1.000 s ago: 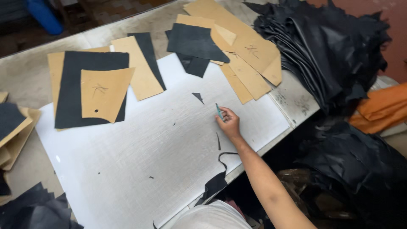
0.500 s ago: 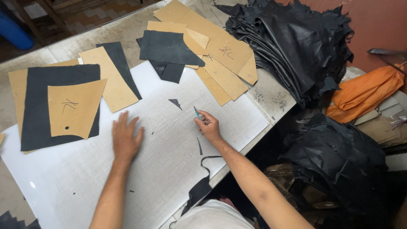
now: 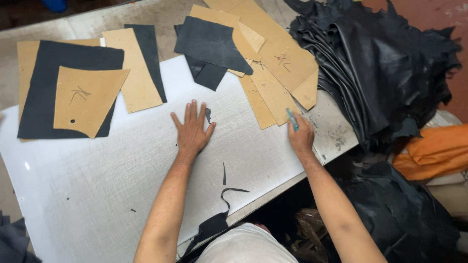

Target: The person uses a cardboard template and a utility knife to cut shapes from black leather on a white worktable. They repeatedly place the template, trace the outline, cut the leather, and set aside the finished pieces. The person also handles and stacks the cut leather pieces and cardboard templates.

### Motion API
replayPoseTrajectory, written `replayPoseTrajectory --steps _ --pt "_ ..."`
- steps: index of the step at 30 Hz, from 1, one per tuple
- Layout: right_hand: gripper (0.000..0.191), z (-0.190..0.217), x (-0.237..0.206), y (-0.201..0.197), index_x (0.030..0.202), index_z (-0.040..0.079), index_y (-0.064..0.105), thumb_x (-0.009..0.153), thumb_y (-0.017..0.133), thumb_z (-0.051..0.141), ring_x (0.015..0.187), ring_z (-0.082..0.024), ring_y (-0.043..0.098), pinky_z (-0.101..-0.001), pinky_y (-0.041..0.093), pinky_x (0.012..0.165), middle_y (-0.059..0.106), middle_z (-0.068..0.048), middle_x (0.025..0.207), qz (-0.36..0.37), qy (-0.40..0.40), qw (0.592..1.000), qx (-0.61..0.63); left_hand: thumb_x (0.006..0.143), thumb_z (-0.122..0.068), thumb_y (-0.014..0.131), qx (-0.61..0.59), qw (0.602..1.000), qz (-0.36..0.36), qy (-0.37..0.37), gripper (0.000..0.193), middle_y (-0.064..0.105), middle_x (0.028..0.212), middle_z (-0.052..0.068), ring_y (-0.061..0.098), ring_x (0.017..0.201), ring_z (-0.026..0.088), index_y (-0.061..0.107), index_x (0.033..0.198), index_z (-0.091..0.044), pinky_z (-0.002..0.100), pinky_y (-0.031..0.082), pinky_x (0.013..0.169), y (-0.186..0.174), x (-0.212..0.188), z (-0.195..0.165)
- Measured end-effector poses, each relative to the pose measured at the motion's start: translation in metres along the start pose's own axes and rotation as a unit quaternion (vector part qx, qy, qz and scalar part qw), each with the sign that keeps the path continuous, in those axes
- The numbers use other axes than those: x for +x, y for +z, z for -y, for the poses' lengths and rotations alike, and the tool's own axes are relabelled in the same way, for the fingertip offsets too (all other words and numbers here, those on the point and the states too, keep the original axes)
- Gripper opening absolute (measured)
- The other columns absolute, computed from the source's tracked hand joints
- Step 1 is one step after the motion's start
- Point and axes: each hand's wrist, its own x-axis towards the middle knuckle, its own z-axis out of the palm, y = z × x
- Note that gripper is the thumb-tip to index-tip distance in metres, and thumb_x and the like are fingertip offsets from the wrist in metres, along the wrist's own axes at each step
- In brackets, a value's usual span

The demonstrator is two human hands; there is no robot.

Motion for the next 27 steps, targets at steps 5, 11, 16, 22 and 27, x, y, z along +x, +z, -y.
replayPoseTrajectory --steps 5,11,16,22,27 --pt "0.066 0.027 0.014 0.033 0.159 0.007 0.037 0.102 0.060 0.032 0.155 -0.037 0.027 -0.0597 0.013 0.124 0.035 -0.019 0.165 -0.021 -0.138 0.989 -0.041 0.104 -0.054 0.029 0.001 0.994 0.013 0.107 0.072 0.019 0.170 0.006 0.015 0.156 0.020 0.024 0.161 -0.010 0.049 0.007 0.128 0.019 -0.021 -0.034" --pt "0.082 0.071 -0.042 0.059 0.160 0.004 0.024 0.097 0.054 0.047 0.155 -0.030 0.013 -0.0502 0.008 0.125 0.021 -0.018 0.167 0.207 -0.271 0.939 0.039 0.093 -0.072 0.037 -0.054 0.977 -0.002 0.207 0.094 0.022 0.163 0.017 0.016 0.150 0.026 0.029 0.155 -0.002 0.049 0.009 0.122 0.032 -0.157 -0.075" --pt "0.084 0.082 -0.021 0.061 0.159 0.003 0.021 0.100 0.052 0.054 0.157 -0.031 0.008 -0.0524 0.000 0.126 0.016 -0.020 0.169 0.153 -0.131 0.978 -0.061 0.100 -0.055 0.054 -0.365 0.883 0.245 0.165 0.050 0.081 0.113 0.011 0.074 0.113 0.022 0.079 0.123 -0.018 0.036 0.040 0.129 0.061 -0.258 -0.061" --pt "0.094 0.099 -0.120 0.074 0.161 0.000 0.022 0.096 0.058 0.057 0.158 -0.033 0.010 -0.0554 0.002 0.126 0.017 -0.020 0.170 0.153 -0.168 0.973 -0.028 0.100 -0.019 0.063 -0.412 0.894 -0.158 -0.084 0.023 0.078 0.107 0.009 0.074 0.097 0.022 0.076 0.114 -0.008 0.036 0.058 0.086 0.071 -0.333 0.024" --pt "0.091 0.112 -0.279 0.043 0.163 0.008 0.026 0.097 0.052 0.065 0.160 -0.030 0.015 -0.0548 0.008 0.131 0.019 -0.015 0.172 0.220 -0.293 0.930 -0.011 0.094 -0.017 0.072 -0.012 0.970 -0.239 -0.033 0.044 0.066 0.137 0.018 0.062 0.128 0.036 0.065 0.135 -0.004 0.048 0.047 0.113 0.041 -0.342 0.107"
